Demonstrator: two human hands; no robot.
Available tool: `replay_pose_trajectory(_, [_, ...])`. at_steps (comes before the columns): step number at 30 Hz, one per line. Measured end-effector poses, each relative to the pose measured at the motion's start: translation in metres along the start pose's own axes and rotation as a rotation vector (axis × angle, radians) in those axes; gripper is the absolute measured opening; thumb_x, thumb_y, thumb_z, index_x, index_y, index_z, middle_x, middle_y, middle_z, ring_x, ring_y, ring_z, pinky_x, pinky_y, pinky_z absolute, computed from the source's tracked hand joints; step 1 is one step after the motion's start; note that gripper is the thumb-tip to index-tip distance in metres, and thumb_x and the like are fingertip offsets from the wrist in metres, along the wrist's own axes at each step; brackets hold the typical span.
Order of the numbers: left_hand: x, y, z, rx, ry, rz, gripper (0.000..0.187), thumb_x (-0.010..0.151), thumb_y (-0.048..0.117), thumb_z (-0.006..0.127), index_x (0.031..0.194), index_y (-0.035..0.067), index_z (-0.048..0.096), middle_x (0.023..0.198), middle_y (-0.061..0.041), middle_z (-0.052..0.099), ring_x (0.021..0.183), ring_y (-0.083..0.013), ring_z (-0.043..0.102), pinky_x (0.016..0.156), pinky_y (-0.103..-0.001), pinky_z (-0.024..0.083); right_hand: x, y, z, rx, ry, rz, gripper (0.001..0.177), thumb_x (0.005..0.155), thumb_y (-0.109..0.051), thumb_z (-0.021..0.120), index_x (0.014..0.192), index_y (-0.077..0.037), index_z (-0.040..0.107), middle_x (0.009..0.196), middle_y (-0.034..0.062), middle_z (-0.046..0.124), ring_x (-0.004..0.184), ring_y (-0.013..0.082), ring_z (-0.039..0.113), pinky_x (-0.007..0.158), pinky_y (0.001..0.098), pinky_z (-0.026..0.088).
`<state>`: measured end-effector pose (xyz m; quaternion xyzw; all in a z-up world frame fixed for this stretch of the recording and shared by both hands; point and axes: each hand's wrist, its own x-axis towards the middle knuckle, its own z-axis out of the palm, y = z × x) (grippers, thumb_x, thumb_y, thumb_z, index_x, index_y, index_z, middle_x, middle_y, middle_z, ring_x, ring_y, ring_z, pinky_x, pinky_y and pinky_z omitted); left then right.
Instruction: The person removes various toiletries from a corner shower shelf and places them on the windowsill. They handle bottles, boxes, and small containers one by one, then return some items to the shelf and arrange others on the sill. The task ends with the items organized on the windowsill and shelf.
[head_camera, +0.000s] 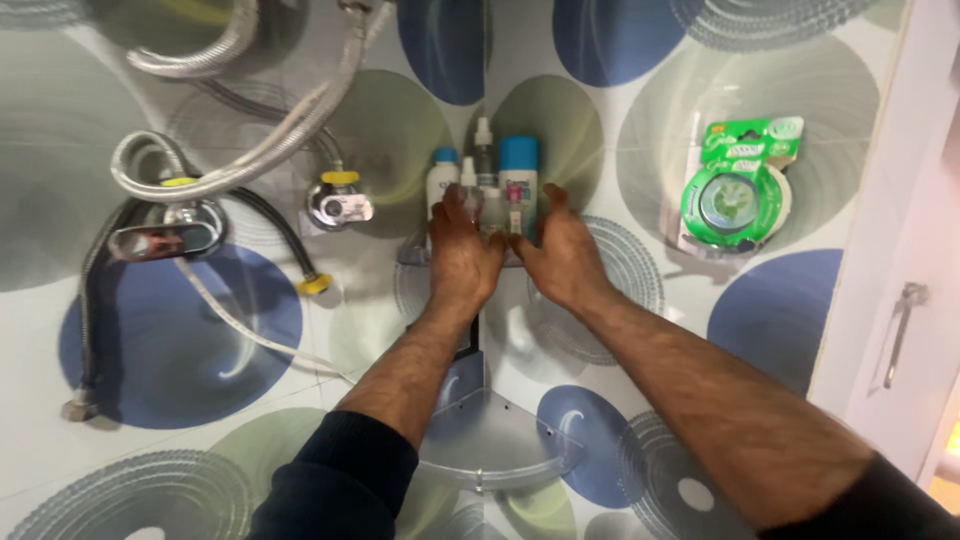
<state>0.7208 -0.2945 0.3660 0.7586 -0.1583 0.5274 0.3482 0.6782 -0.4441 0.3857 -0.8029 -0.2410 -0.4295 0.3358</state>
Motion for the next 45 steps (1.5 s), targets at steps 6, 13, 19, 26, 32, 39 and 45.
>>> replay_pose_trajectory(6, [0.002,-0.005,0.013,0.069,0.096,0.027,0.106,0.076,0.030,0.089,0.147,-0.013,0.022,0.131,-0.033,0.047,0.116,-0.0480,0.050,0.100,-0.055,0.046,0.015,0.019,0.020,-0.006,0.008,0.122,0.062,0.091,-0.028,0.072,0.135,0.009,0.047,0.119,0.0318,0.065,0.109,0.0437,0.068,0.095,0.0467,0.054])
replay_pose_trajectory(13, [0.012,-0.005,0.011,0.055,-0.070,-0.186,0.108,0.077,0.041,0.085,0.149,-0.009,0.022,0.133,-0.031,0.047,0.122,-0.0457,0.050,0.104,-0.053,0.044,0.026,0.022,0.029,0.235,-0.072,0.258,0.044,0.097,-0.034,0.057,0.122,0.002,0.064,0.111,0.0252,0.073,0.103,0.0377,0.073,0.092,0.0452,0.055])
replay_pose_trajectory(19, [0.030,-0.011,0.009,0.111,-0.154,-0.246,0.086,0.075,0.043,0.086,0.135,-0.005,0.047,0.130,-0.028,0.054,0.121,-0.0407,0.055,0.103,-0.048,0.047,0.033,0.009,0.034,0.236,-0.065,0.251,0.048,0.098,-0.040,0.058,0.115,0.004,0.068,0.106,0.0231,0.075,0.098,0.0320,0.074,0.091,0.0424,0.056])
replay_pose_trajectory(26, [0.033,-0.010,0.003,-0.083,-0.100,-0.214,0.058,0.064,0.025,0.092,0.109,-0.003,0.070,0.101,-0.021,0.073,0.092,-0.0300,0.072,0.081,-0.037,0.059,0.029,0.007,0.034,0.425,-0.098,0.313,0.049,0.098,-0.045,0.059,0.120,-0.001,0.056,0.107,0.0182,0.073,0.098,0.0283,0.071,0.089,0.0422,0.055])
replay_pose_trajectory(32, [0.031,0.000,-0.009,-0.253,-0.179,-0.279,0.047,0.065,0.018,0.086,0.105,-0.003,0.072,0.099,-0.018,0.077,0.092,-0.0279,0.078,0.080,-0.036,0.063,0.025,0.002,0.034,0.386,-0.109,0.202,0.044,0.098,-0.047,0.056,0.111,-0.007,0.070,0.101,0.0148,0.076,0.091,0.0249,0.073,0.082,0.0419,0.058])
replay_pose_trajectory(39, [0.030,0.000,-0.017,-0.252,-0.242,-0.315,0.074,0.065,0.020,0.089,0.127,-0.001,0.055,0.119,-0.021,0.069,0.109,-0.0314,0.068,0.090,-0.038,0.056,0.030,0.010,0.043,0.355,-0.048,0.289,0.075,0.094,-0.056,0.060,0.129,0.009,0.047,0.112,0.0252,0.071,0.101,0.0308,0.073,0.087,0.0408,0.058])
replay_pose_trajectory(45, [0.033,0.011,-0.018,-0.125,-0.308,-0.351,0.074,0.067,0.026,0.088,0.130,0.000,0.059,0.126,-0.019,0.068,0.117,-0.0309,0.069,0.095,-0.036,0.058,0.029,0.021,0.048,0.290,-0.018,0.277,0.096,0.093,-0.065,0.059,0.140,0.013,0.030,0.120,0.0309,0.064,0.110,0.0369,0.069,0.096,0.0411,0.056])
